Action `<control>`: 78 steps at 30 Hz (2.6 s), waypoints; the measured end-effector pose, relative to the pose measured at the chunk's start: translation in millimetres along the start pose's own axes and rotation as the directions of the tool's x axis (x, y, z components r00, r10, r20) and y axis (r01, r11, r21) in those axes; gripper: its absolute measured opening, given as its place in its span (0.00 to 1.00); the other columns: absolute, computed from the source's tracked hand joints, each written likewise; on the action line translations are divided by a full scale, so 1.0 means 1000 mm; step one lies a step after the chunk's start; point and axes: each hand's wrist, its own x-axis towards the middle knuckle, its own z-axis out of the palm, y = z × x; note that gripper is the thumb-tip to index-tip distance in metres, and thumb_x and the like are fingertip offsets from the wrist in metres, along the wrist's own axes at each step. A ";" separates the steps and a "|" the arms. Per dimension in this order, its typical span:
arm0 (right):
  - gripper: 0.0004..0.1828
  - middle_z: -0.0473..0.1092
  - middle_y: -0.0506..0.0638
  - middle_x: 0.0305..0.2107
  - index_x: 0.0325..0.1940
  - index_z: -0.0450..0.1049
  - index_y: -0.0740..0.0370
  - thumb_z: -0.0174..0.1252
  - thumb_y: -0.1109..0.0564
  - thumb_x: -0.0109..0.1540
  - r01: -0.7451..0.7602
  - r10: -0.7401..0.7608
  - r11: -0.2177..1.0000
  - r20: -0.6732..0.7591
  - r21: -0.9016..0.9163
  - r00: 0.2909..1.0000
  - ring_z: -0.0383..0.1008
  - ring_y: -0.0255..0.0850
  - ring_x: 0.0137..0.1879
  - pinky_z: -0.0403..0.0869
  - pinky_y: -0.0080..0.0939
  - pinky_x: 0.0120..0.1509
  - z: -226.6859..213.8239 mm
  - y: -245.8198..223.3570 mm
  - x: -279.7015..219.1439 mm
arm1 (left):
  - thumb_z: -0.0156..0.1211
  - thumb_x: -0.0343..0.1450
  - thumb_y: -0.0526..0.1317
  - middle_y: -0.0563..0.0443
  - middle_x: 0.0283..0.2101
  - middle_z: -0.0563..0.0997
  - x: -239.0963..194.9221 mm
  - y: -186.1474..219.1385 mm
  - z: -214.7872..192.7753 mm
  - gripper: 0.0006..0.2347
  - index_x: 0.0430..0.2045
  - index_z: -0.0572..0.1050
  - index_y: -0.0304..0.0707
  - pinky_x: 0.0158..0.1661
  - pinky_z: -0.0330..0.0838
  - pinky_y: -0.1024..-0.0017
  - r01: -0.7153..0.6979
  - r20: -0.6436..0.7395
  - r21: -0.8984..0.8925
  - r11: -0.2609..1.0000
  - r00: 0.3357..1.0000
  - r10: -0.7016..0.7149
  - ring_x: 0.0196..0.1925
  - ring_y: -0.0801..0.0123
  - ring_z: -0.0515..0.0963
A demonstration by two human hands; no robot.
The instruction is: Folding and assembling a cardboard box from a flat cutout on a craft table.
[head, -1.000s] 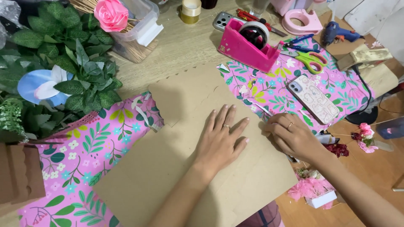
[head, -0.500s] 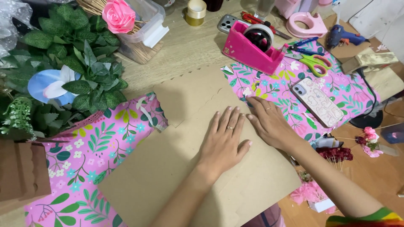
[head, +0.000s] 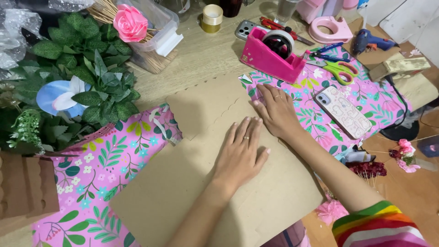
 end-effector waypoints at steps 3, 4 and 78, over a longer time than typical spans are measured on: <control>0.31 0.58 0.58 0.68 0.77 0.54 0.56 0.38 0.39 0.74 0.096 -0.099 0.991 -0.026 -0.095 0.995 0.57 0.55 0.72 0.55 0.69 0.76 0.000 0.002 0.002 | 0.29 0.78 0.51 0.32 0.69 0.67 0.004 -0.008 -0.021 0.30 0.73 0.47 0.27 0.74 0.40 0.56 0.107 0.040 -0.275 0.955 0.994 -0.100 0.76 0.56 0.59; 0.32 0.56 0.56 0.68 0.79 0.49 0.54 0.37 0.40 0.73 0.119 -0.115 0.979 0.034 -0.165 0.993 0.55 0.53 0.73 0.55 0.66 0.76 -0.003 0.001 0.001 | 0.32 0.79 0.46 0.28 0.66 0.69 0.004 -0.012 -0.025 0.29 0.72 0.43 0.23 0.71 0.46 0.52 0.131 -0.018 -0.459 0.879 0.987 -0.157 0.74 0.47 0.62; 0.39 0.36 0.59 0.78 0.81 0.43 0.54 0.28 0.32 0.71 0.284 -0.255 0.953 0.231 -0.103 0.939 0.32 0.56 0.83 0.32 0.69 0.80 0.027 -0.088 -0.027 | 0.33 0.79 0.34 0.35 0.64 0.73 0.008 -0.051 0.026 0.17 0.56 0.70 0.29 0.74 0.48 0.57 -0.292 -0.114 -0.950 -0.107 0.647 -0.754 0.74 0.49 0.63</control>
